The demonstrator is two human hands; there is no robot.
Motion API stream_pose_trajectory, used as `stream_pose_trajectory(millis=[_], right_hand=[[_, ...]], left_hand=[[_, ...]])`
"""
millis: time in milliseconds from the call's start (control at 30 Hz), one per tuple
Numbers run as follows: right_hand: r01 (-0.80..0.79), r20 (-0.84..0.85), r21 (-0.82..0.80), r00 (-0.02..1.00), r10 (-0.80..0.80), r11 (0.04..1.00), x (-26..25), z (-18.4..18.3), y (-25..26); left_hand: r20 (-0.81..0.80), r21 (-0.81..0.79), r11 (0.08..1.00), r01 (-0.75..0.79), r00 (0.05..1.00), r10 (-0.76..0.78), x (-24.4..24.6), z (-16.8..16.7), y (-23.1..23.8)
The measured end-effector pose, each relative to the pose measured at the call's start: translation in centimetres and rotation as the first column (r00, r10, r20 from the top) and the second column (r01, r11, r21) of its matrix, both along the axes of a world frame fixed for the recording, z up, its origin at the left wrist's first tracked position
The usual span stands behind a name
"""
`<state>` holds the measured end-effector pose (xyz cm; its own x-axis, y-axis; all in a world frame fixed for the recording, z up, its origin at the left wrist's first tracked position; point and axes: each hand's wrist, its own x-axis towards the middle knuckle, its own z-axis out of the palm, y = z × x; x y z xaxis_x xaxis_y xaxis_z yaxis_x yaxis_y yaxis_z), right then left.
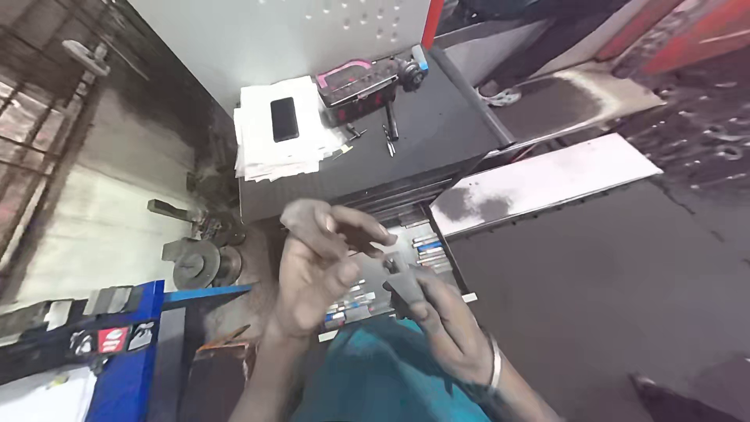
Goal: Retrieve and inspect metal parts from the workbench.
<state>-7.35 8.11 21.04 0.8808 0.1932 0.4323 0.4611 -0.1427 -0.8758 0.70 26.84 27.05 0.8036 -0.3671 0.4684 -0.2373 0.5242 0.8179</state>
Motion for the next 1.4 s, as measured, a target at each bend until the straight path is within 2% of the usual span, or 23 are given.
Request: stream_pose_trajectory(millis=[67, 200, 267, 567, 767, 1133, 1400], right_hand=[[-0.006, 0.061, -0.018, 0.998, 0.007, 1.000, 0.2, 0.4, -0.3], [-0.052, 0.152, 0.014, 0.987, 0.049, 0.999, 0.9, 0.8, -0.6], [-0.068, 0.175, 0.020, 0.982, 0.063, 0.998, 0.9, 1.2, -0.7], [-0.073, 0.185, 0.007, 0.980, 0.070, 0.997, -0.4, 1.6, -1.4], [-0.057, 0.174, 0.010, 0.983, 0.054, 0.998, -1.2, 1.1, -1.4], [-0.102, 0.129, 0.038, 0.987, 0.096, 0.994, -2.6, 0.9, -1.6], [-0.122, 0.107, 0.067, 0.988, 0.114, 0.990, -2.6, 0.2, -1.4]], left_hand=[[0.092, 0.012, 0.999, 0.031, 0.995, -0.032, -1.5, -0.2, -0.5], [0.289, -0.023, 1.000, -0.004, 0.957, 0.011, -3.0, 0.3, -1.1], [0.328, -0.034, 0.999, 0.018, 0.945, -0.006, -3.0, 0.6, -1.1], [0.357, -0.044, 0.999, 0.028, 0.934, -0.011, -3.6, 0.8, -1.8], [0.374, 0.007, 1.000, -0.005, 0.927, 0.003, -4.1, 0.7, -1.9], [0.364, 0.002, 0.999, 0.047, 0.930, -0.045, -4.3, 0.9, -2.4], [0.371, 0.023, 1.000, -0.009, 0.929, -0.001, -4.2, 0.7, -2.5]])
